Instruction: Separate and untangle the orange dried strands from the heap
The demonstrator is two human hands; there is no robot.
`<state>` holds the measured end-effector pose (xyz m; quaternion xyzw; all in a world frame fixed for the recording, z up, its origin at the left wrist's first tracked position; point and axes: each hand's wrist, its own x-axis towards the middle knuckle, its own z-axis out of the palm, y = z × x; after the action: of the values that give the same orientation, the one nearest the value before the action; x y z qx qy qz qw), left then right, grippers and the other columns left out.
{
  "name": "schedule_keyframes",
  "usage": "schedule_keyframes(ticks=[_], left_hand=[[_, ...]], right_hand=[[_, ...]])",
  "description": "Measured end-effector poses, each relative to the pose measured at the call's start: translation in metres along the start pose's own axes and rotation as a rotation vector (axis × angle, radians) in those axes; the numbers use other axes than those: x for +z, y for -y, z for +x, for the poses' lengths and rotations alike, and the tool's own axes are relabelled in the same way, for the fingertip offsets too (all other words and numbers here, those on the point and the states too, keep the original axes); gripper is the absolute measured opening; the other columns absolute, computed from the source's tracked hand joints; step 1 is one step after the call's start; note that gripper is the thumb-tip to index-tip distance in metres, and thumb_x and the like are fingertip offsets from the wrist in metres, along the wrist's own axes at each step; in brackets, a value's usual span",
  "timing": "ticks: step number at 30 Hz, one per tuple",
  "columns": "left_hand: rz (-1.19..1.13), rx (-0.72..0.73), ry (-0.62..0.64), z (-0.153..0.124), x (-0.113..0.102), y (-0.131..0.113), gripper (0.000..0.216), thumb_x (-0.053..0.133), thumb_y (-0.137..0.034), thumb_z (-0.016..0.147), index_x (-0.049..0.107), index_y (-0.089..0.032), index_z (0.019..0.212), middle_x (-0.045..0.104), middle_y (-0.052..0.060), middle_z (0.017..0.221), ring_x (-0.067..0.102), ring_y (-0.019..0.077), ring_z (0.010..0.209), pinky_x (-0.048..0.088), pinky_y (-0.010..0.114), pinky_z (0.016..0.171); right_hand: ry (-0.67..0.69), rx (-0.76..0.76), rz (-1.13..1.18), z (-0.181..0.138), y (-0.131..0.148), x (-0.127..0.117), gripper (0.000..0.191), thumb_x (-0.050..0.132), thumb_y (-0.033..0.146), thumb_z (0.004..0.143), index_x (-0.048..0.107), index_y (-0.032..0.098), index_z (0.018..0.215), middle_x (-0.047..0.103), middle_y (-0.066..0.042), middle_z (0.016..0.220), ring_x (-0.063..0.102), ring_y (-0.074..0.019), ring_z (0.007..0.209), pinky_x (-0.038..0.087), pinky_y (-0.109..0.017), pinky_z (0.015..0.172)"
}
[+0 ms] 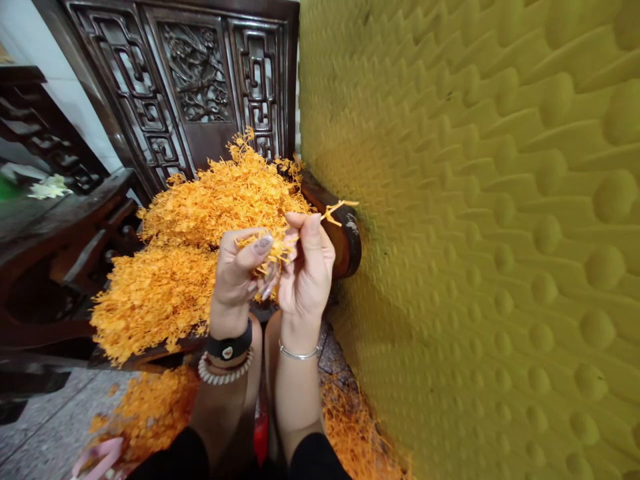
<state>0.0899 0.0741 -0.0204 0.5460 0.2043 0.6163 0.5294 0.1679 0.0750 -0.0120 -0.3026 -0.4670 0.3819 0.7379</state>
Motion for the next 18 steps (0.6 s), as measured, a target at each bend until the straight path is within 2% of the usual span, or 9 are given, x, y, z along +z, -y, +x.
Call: schedule_keyframes(ticks=[3, 6, 9, 12, 14, 15, 16, 18], left_hand=[[-0.128, -0.010, -0.036, 0.004, 0.007, 0.013, 0.047, 0.055, -0.054, 0.075, 0.037, -0.019, 0.050, 0.029, -0.006, 0.039, 0.029, 0.0051, 0.033, 0.026, 0.022, 0.032], [-0.164, -0.020, -0.066, 0.004, 0.013, 0.018, 0.048, 0.057, -0.057, 0.072, 0.035, -0.019, 0.051, 0.030, -0.005, 0.040, 0.027, 0.0047, 0.032, 0.026, 0.024, 0.031], [-0.116, 0.046, -0.165, 0.002, 0.010, 0.016, 0.049, 0.051, -0.062, 0.074, 0.036, -0.020, 0.053, 0.026, -0.006, 0.039, 0.020, 0.0041, 0.030, 0.022, 0.022, 0.028], [-0.104, 0.171, -0.330, 0.001, -0.001, 0.010, 0.051, 0.034, -0.069, 0.080, 0.035, -0.022, 0.059, 0.010, -0.009, 0.040, 0.001, 0.0044, 0.034, 0.006, 0.021, 0.026], [-0.120, 0.248, -0.411, 0.001, -0.008, 0.005, 0.052, 0.032, -0.070, 0.079, 0.031, -0.022, 0.059, 0.002, -0.009, 0.042, -0.006, 0.0054, 0.036, -0.003, 0.022, 0.026], [-0.133, 0.272, -0.413, 0.001, -0.011, 0.002, 0.052, 0.035, -0.070, 0.078, 0.029, -0.022, 0.058, 0.002, -0.009, 0.041, -0.006, 0.0052, 0.035, -0.004, 0.022, 0.024], [-0.150, 0.276, -0.381, 0.000, -0.012, -0.001, 0.053, 0.038, -0.069, 0.077, 0.028, -0.022, 0.057, 0.004, -0.010, 0.038, -0.005, 0.0045, 0.032, -0.003, 0.021, 0.023], [-0.187, 0.209, -0.233, -0.002, -0.012, -0.007, 0.051, 0.043, -0.068, 0.075, 0.033, -0.022, 0.056, 0.016, -0.010, 0.034, 0.003, 0.0028, 0.025, 0.004, 0.018, 0.019]], right_hand=[[-0.056, 0.061, 0.213, 0.000, 0.003, 0.003, 0.024, 0.054, 0.048, 0.079, 0.060, 0.025, 0.074, 0.035, 0.006, 0.051, 0.020, -0.0071, 0.039, 0.020, -0.023, 0.037], [-0.052, 0.123, 0.479, -0.001, 0.005, 0.003, 0.017, 0.062, 0.040, 0.076, 0.062, 0.025, 0.070, 0.034, 0.007, 0.049, 0.015, -0.0046, 0.037, 0.017, -0.020, 0.033], [0.042, 0.149, 0.735, 0.000, 0.008, -0.006, 0.013, 0.060, 0.031, 0.080, 0.063, 0.023, 0.070, 0.040, 0.007, 0.049, 0.024, -0.0021, 0.036, 0.023, -0.015, 0.031], [0.051, 0.101, 0.967, 0.005, 0.013, -0.022, 0.012, 0.055, 0.025, 0.085, 0.062, 0.022, 0.075, 0.044, 0.007, 0.051, 0.035, -0.0010, 0.039, 0.032, -0.010, 0.034], [0.020, 0.031, 1.005, 0.010, 0.015, -0.031, 0.015, 0.052, 0.028, 0.086, 0.062, 0.022, 0.076, 0.046, 0.006, 0.054, 0.040, -0.0016, 0.043, 0.036, -0.009, 0.036], [0.007, -0.001, 0.966, 0.011, 0.016, -0.033, 0.017, 0.052, 0.030, 0.086, 0.062, 0.023, 0.076, 0.046, 0.005, 0.055, 0.041, -0.0021, 0.045, 0.037, -0.009, 0.037], [0.004, -0.019, 0.891, 0.012, 0.016, -0.034, 0.017, 0.052, 0.033, 0.086, 0.063, 0.024, 0.076, 0.047, 0.004, 0.057, 0.041, -0.0028, 0.047, 0.037, -0.010, 0.038], [0.006, -0.030, 0.685, 0.011, 0.018, -0.032, 0.017, 0.051, 0.037, 0.086, 0.065, 0.029, 0.081, 0.047, 0.004, 0.061, 0.041, -0.0044, 0.051, 0.038, -0.012, 0.041]])
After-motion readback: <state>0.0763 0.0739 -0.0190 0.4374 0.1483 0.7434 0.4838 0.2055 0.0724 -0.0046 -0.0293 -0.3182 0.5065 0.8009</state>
